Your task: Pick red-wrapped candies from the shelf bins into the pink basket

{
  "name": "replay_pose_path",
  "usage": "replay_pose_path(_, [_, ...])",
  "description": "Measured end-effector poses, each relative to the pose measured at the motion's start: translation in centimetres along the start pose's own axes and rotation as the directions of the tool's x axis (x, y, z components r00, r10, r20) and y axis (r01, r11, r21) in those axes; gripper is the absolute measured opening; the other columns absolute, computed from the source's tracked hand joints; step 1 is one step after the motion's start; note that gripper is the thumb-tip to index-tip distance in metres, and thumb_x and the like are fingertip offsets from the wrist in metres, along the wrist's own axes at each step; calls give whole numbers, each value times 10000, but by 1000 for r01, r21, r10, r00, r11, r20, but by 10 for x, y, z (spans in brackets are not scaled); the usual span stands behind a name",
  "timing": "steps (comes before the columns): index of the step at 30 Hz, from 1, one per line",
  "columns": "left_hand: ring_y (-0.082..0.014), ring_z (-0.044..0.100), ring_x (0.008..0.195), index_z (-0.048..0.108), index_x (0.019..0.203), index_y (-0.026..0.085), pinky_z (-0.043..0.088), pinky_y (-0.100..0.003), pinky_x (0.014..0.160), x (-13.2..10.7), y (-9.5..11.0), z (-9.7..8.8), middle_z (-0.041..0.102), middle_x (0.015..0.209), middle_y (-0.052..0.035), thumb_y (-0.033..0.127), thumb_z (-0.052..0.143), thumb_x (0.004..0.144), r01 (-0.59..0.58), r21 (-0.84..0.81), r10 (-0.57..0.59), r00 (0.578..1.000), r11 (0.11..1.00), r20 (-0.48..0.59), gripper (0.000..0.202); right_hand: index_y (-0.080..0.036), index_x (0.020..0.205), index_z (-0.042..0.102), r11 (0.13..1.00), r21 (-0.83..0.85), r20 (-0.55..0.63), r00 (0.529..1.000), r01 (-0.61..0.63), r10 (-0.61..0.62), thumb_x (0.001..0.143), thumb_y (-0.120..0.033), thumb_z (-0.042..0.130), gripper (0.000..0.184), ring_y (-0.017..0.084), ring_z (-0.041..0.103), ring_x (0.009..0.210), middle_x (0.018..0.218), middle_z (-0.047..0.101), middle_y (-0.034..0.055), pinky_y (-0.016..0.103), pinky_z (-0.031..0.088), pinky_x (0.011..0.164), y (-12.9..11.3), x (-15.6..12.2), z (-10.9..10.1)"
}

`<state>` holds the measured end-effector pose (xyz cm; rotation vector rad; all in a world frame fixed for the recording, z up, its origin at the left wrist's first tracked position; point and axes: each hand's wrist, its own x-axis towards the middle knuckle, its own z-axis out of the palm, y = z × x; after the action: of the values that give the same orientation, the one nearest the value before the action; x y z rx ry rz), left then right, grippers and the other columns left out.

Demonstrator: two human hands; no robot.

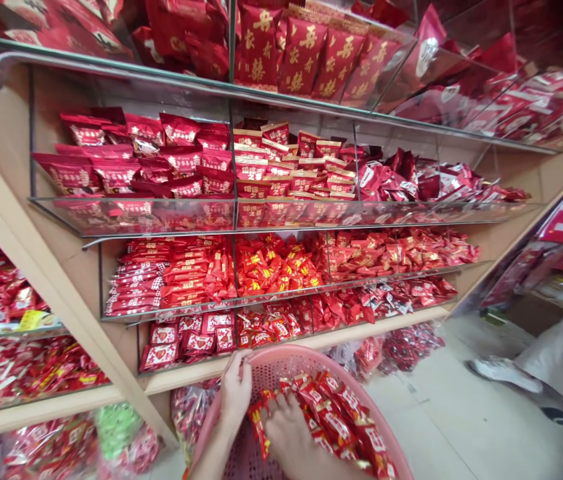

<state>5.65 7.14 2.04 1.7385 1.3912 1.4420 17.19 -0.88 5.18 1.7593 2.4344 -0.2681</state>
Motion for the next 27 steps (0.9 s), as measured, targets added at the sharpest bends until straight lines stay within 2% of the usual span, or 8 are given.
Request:
replay_pose_path(2, [-185, 615, 903, 609, 925, 194, 482, -323, 820, 0, 0, 0, 665, 928, -51, 259, 410, 836, -6, 2, 6, 1000, 1000, -3, 227, -143, 1017, 628, 996, 76, -36, 999, 40, -37, 738, -265, 637, 304, 286, 553, 1036, 1019, 654, 133, 445, 402, 920, 11, -6, -55])
replay_pose_path(6, [-184, 619, 901, 606, 928, 192, 482, -319, 820, 0, 0, -1, 667, 926, -50, 246, 411, 829, -10, -14, 10, 1000, 1000, -3, 225, -185, 872, 622, 984, 149, -289, 956, 94, -48, 859, -284, 493, 163, 169, 590, 830, 872, 665, 53, 264, 430, 750, 49, -3, -158])
replay_pose_path(8, [-182, 621, 901, 605, 934, 190, 483, -317, 817, 0, 0, -1, 667, 933, -53, 237, 406, 829, -2, -19, 2, 1000, 1000, 2, 230, -189, 881, 610, 991, 106, -437, 899, 77, -23, 886, -277, 455, 178, 168, 571, 845, 865, 652, 47, 255, 415, 738, 73, 9, -195])
replay_pose_path(10, [-184, 621, 904, 605, 943, 190, 485, -318, 814, -1, 0, -1, 666, 946, -57, 240, 409, 830, 8, -23, -7, 1000, 1000, 7, 231, -181, 940, 601, 998, 36, -547, 837, 51, -23, 893, -241, 440, 179, 174, 551, 883, 898, 639, 60, 268, 401, 775, 98, 25, -220])
replay_pose_path(12, [-187, 620, 910, 604, 943, 189, 485, -323, 819, -1, -1, 0, 664, 952, -61, 247, 412, 831, 14, -28, -14, 1000, 1000, 6, 229, -168, 1036, 575, 999, -43, -588, 808, 14, -36, 871, -191, 462, 201, 187, 521, 943, 988, 614, 81, 285, 388, 820, 120, 42, -233])
replay_pose_path(16, [-192, 614, 916, 598, 935, 189, 483, -335, 824, -1, -4, 1, 657, 949, -63, 255, 407, 836, 16, -31, -16, 1000, 999, 13, 224, -152, 1184, 495, 984, -175, -530, 845, -18, -78, 817, -105, 481, 370, 209, 465, 1035, 1149, 538, 109, 311, 378, 858, 142, 68, -239])
replay_pose_path(23, [-191, 607, 920, 589, 939, 192, 480, -336, 826, -1, -6, 1, 647, 946, -64, 270, 398, 847, 21, -26, -21, 1000, 999, 20, 226, -171, 1166, 505, 947, -316, -443, 892, -60, -91, 820, -49, 410, 379, 233, 452, 1054, 1163, 534, 112, 324, 388, 827, 140, 86, -241])
replay_pose_path(27, [-192, 605, 921, 592, 944, 194, 481, -333, 817, -2, -4, 0, 646, 949, -66, 270, 396, 846, 27, -23, -26, 999, 999, 20, 232, -162, 1122, 525, 922, -375, -449, 889, -97, -89, 822, -77, 441, 323, 247, 467, 1044, 1147, 546, 122, 322, 392, 814, 140, 90, -244])
